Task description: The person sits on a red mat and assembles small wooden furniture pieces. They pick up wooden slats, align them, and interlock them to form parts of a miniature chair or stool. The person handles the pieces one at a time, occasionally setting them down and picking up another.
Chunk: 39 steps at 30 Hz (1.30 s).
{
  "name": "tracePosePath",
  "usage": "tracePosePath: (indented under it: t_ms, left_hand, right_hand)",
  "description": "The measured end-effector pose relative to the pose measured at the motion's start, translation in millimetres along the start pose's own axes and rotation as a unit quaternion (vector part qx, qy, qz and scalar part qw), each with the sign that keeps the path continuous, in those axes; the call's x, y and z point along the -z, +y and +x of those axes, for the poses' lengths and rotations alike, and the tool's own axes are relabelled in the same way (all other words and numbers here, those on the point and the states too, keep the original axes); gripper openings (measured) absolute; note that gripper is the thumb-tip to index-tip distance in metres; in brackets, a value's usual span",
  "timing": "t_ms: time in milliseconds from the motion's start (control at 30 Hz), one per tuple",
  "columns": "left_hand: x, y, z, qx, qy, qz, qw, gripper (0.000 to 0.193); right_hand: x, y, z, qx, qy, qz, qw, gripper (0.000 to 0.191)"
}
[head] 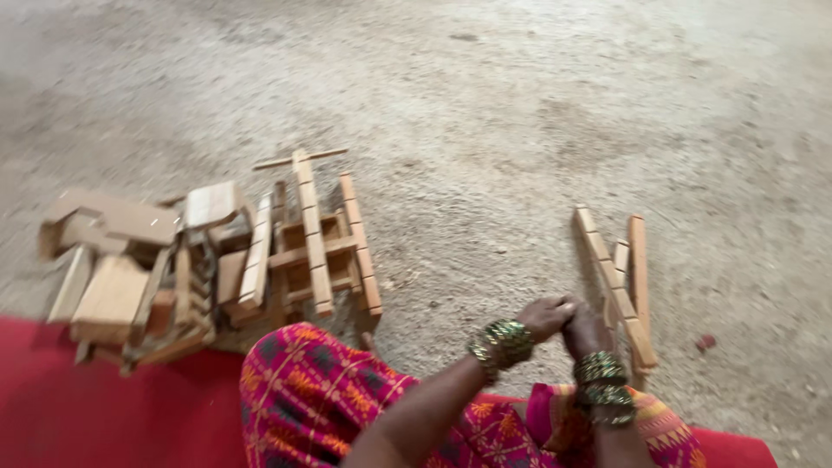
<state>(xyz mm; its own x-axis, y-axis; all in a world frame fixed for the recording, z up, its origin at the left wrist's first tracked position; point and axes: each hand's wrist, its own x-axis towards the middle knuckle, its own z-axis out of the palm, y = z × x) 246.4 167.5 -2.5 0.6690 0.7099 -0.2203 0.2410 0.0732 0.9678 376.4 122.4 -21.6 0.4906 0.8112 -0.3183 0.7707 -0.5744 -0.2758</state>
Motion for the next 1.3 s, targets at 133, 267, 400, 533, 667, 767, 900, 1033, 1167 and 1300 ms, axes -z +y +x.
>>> tracePosePath:
  t_ms: [133,267,400,533,667,767,900,1033,1167,1300]
  left_hand:
    - [77.8,-31.3,-22.8,0.075,0.043,0.195,0.977,0.048]
    - [176.4,-51.3,-52.8,-0.037,0.247,0.235,0.939,0.056]
    - [261.7,-56.5,-104.2,0.103,0.479,0.397,0.776,0.031]
    - [287.7,-62.7,-141.6,0.354,0.331,0.431,0.761,0.057]
    - [284.2,-70.8,-139.9,0.354,0.34,0.399,0.774,0.063]
    - [285.8,-65.0,-137.0,0.376,0.356,0.35,0.781,0.078]
    - [282.4,-43.3,-149.6,0.291,0.461,0.113,0.831,0.069]
    - [227.2,-43.4,-153.4,-0.078,0.543,0.321,0.772,0.073]
    - [140.1,-58.3,-120.9,-0.173,0.384,0.207,0.883,0.027]
    - [48.3,-73.9,-140.9,-0.042,0.215,0.346,0.912,0.056]
  right_hand:
    - [-60.5,-25.8,-15.7,0.163,0.027,0.089,0.982,0.028]
    - [-96.8,-31.1,-14.0,0.205,0.008,0.132,0.97,0.032]
    - [-104.1,-28.8,-5.6,0.215,0.021,0.122,0.969,0.035]
    - [-106.6,-26.7,-3.4,0.184,0.015,0.118,0.976,0.036]
    - [-107.6,-26.8,-8.0,0.183,0.022,0.09,0.979,0.038]
    - [-105.7,-28.5,-11.8,0.19,0.031,0.123,0.974,0.036]
    - [-99.7,-31.5,-13.0,0.145,-0.013,0.142,0.979,0.038]
    - [-97.0,-45.7,-16.1,0.135,-0.13,0.395,0.899,0.047]
    - [-94.5,-77.1,-41.6,0.083,-0.255,0.687,0.676,0.042]
    - [-93.1,-104.1,-85.6,0.039,-0.227,0.731,0.643,0.056]
